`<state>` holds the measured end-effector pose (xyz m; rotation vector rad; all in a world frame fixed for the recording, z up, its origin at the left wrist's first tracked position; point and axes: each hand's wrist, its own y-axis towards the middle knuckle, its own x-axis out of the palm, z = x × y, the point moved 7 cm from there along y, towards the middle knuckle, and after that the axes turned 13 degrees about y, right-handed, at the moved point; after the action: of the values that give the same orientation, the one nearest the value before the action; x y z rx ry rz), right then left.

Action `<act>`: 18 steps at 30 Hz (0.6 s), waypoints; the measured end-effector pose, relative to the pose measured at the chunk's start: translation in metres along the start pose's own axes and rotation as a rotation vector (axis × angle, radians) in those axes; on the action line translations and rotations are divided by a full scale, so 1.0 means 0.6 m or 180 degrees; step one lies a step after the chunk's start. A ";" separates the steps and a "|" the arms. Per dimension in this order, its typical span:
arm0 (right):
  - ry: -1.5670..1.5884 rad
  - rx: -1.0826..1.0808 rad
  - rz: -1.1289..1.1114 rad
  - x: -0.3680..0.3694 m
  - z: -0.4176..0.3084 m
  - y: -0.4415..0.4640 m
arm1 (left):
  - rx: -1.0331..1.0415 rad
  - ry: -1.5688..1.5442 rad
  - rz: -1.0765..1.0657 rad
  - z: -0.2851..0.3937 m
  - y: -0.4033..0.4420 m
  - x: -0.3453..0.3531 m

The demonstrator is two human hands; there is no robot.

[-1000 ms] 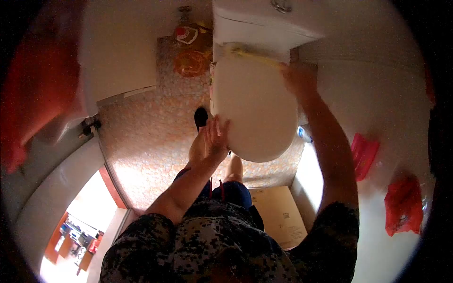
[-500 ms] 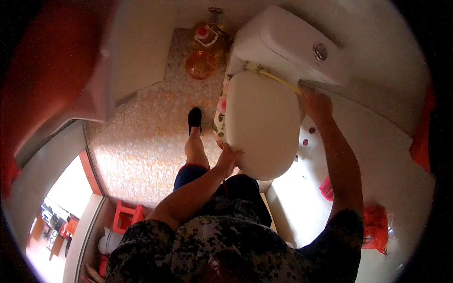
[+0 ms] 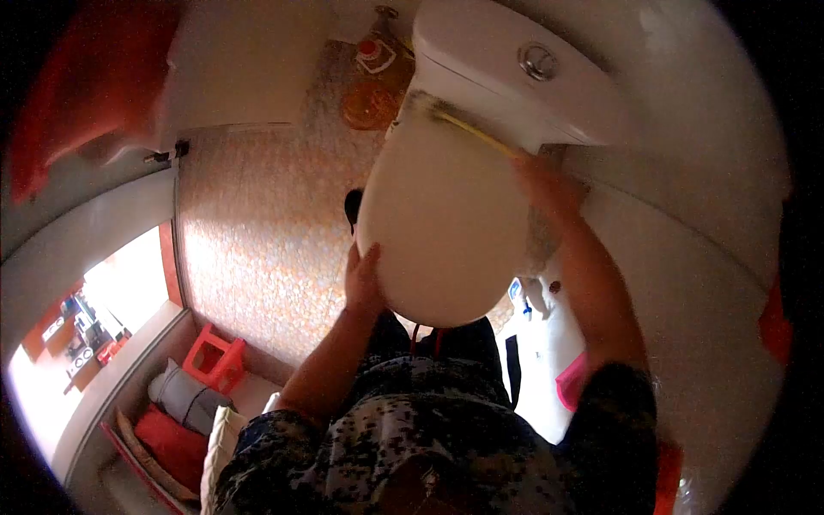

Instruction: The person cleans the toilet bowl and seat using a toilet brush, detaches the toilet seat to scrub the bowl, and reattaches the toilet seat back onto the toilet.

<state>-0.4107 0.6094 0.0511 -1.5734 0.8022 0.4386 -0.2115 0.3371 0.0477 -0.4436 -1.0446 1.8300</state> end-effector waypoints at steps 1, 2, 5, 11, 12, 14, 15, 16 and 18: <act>-0.0083 -0.0007 -0.0033 0.012 -0.029 0.023 | -0.0052 0.0043 0.0124 0.005 -0.010 0.006; -0.0125 0.0020 -0.0054 0.018 -0.047 0.037 | -0.0052 0.0059 0.0140 0.014 -0.018 0.009; -0.0228 0.0159 -0.0054 0.005 0.030 0.027 | -0.0205 0.0463 0.0226 -0.015 -0.039 -0.022; -0.0313 0.0461 -0.0006 -0.028 0.173 -0.051 | -0.0225 0.0211 0.0290 -0.047 -0.014 -0.026; -0.0200 0.0344 -0.0021 -0.016 0.139 -0.037 | -0.0223 0.0244 0.0317 -0.047 -0.021 -0.028; -0.0074 0.0231 -0.0110 0.007 0.066 -0.005 | -0.0227 0.0147 0.0368 -0.042 -0.032 -0.020; -0.0116 0.0227 -0.0082 0.017 0.023 0.021 | -0.0217 0.0115 0.0366 -0.036 -0.025 -0.018; -0.0204 0.0250 -0.0086 0.022 0.003 0.037 | -0.0236 0.0336 0.0262 -0.035 -0.016 -0.029; -0.0298 0.0321 -0.0097 0.012 0.051 0.029 | -0.0356 0.0253 0.0328 -0.028 -0.039 -0.019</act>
<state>-0.4131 0.6375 0.0282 -1.4592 0.7172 0.4398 -0.1815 0.3395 0.0557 -0.6427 -1.0904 1.8344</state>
